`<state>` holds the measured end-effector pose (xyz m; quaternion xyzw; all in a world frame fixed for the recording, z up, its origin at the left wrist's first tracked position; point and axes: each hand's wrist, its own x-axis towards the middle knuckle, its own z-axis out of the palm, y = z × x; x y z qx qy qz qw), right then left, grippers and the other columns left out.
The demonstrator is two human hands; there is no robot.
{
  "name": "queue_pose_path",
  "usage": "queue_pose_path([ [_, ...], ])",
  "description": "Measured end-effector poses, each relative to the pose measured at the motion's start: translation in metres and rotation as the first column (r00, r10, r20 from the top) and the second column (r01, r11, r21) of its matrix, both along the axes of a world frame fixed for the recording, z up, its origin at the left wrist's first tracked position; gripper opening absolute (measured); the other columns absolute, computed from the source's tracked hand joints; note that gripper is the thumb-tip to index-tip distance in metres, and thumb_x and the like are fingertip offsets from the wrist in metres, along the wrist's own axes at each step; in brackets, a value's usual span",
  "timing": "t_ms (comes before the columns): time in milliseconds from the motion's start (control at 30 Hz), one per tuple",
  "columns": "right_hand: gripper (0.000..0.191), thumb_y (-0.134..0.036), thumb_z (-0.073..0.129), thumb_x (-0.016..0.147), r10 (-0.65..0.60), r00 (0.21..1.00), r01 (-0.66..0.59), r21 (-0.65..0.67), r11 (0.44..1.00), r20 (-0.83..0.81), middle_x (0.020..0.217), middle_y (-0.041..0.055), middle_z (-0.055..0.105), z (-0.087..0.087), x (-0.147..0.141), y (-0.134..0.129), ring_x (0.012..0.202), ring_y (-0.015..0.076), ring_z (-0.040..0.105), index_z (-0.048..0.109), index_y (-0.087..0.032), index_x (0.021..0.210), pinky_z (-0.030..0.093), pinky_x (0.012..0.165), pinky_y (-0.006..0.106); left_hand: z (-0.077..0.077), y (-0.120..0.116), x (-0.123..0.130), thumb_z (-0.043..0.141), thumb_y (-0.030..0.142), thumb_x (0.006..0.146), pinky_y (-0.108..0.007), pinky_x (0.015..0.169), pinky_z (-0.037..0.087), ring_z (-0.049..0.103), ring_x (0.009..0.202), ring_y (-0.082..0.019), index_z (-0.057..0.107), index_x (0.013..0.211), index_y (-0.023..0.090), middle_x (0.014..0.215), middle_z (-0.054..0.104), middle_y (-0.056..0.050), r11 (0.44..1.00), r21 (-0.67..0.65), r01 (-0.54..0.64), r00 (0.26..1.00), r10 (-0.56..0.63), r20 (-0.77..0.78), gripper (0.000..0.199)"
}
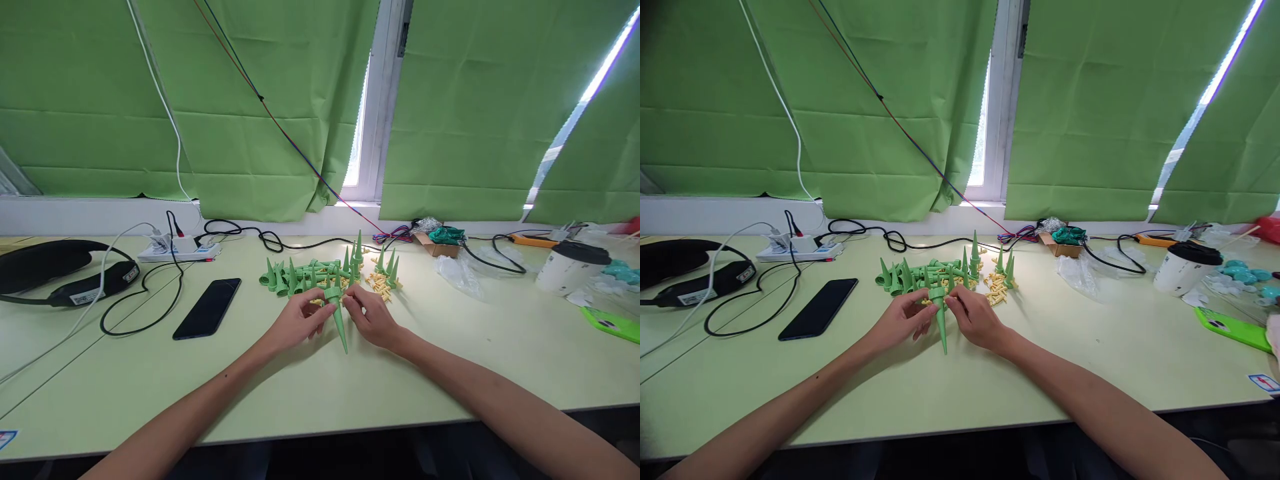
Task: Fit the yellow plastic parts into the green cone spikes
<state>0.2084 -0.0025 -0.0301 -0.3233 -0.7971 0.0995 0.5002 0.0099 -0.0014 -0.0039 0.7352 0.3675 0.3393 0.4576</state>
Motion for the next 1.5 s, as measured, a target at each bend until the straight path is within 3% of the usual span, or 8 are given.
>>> queue_pose_path([
  [233,0.03,-0.031,0.035,0.103,-0.016,1.0,0.016,-0.007,1.0,0.025,0.063,-0.0032,0.044,0.001,-0.0007,-0.0015,0.054,0.0121,0.039,0.041,-0.022,0.075,0.033,0.055,0.025,-0.0005,-0.0023,0.001,0.07,0.045,0.082,-0.022,0.045,0.037,0.044,0.046,-0.01,0.056,0.111,0.02,0.055,0.049,0.007,0.996,0.07,-0.051,0.999,0.051,0.007,0.041],
  [433,0.032,-0.031,0.034,0.103,-0.005,1.0,0.006,-0.011,1.0,0.024,0.062,-0.003,0.044,0.0024,-0.0016,-0.0028,0.053,0.012,0.039,0.036,-0.023,0.073,0.032,0.054,0.026,0.004,-0.0052,0.0036,0.067,0.038,0.085,-0.021,0.052,0.042,0.052,0.063,-0.009,0.064,0.1,0.019,0.098,0.057,-0.003,0.973,0.231,-0.021,0.999,0.014,0.035,0.024],
  [700,0.035,-0.031,0.032,0.103,-0.008,0.999,0.008,0.009,1.0,0.036,0.058,-0.0044,0.037,0.004,-0.0022,-0.0025,0.05,0.0114,0.034,0.03,-0.023,0.069,0.029,0.052,0.026,0.0017,-0.0058,0.0009,0.063,0.034,0.09,-0.021,0.054,0.041,0.047,0.06,-0.007,0.066,0.098,0.02,0.098,0.055,-0.003,0.922,0.386,-0.027,0.999,0.035,-0.014,0.017],
  [967,0.035,-0.03,0.032,0.103,-0.004,0.998,0.004,0.014,1.0,0.058,0.057,-0.005,0.034,0.0033,-0.0028,-0.0032,0.049,0.0112,0.03,0.027,-0.023,0.068,0.028,0.051,0.027,-0.0009,-0.0043,-0.0011,0.057,0.02,0.088,-0.021,0.055,0.045,0.049,0.062,-0.008,0.067,0.101,0.022,0.099,0.057,-0.004,0.835,0.55,0.003,0.997,0.037,-0.062,0.017],
  [1100,0.034,-0.028,0.034,0.102,-0.017,0.999,0.016,0.027,1.0,0.051,0.057,-0.0044,0.036,0.0024,-0.0022,-0.0027,0.05,0.0117,0.032,0.029,-0.023,0.069,0.029,0.052,0.027,-0.0014,-0.0051,-0.0008,0.055,0.019,0.088,-0.021,0.055,0.045,0.049,0.062,-0.008,0.064,0.102,0.022,0.099,0.057,-0.004,0.839,0.543,-0.007,0.996,0.052,-0.069,0.016],
  [1267,0.033,-0.027,0.035,0.102,-0.008,1.0,0.008,0.051,0.999,0.002,0.059,-0.0039,0.04,0.0045,-0.0022,-0.0042,0.05,0.012,0.036,0.033,-0.023,0.07,0.03,0.052,0.026,-0.0007,-0.004,-0.0006,0.058,0.021,0.085,-0.02,0.054,0.043,0.051,0.059,-0.007,0.054,0.097,0.02,0.095,0.056,-0.001,0.884,0.462,-0.076,0.99,0.123,-0.072,0.013],
  [1367,0.031,-0.029,0.035,0.103,-0.008,1.0,0.008,0.051,0.999,-0.018,0.06,-0.0036,0.042,0.0055,-0.0021,-0.0052,0.051,0.012,0.038,0.036,-0.023,0.072,0.031,0.052,0.026,-0.0005,-0.0027,0.0003,0.055,0.026,0.088,-0.02,0.051,0.04,0.051,0.058,-0.008,0.054,0.09,0.019,0.088,0.056,0.0,0.922,0.383,-0.05,0.991,0.094,-0.096,0.008],
  [1500,0.032,-0.034,0.034,0.103,-0.025,0.999,0.025,0.033,0.999,-0.023,0.06,-0.0029,0.046,0.005,-0.0016,-0.0049,0.051,0.0123,0.04,0.04,-0.023,0.074,0.033,0.053,0.026,-0.0008,-0.0027,0.0026,0.045,0.037,0.096,-0.021,0.048,0.039,0.049,0.051,-0.009,0.054,0.085,0.018,0.071,0.052,0.002,0.98,0.2,0.005,0.997,0.011,-0.082,0.024],
])
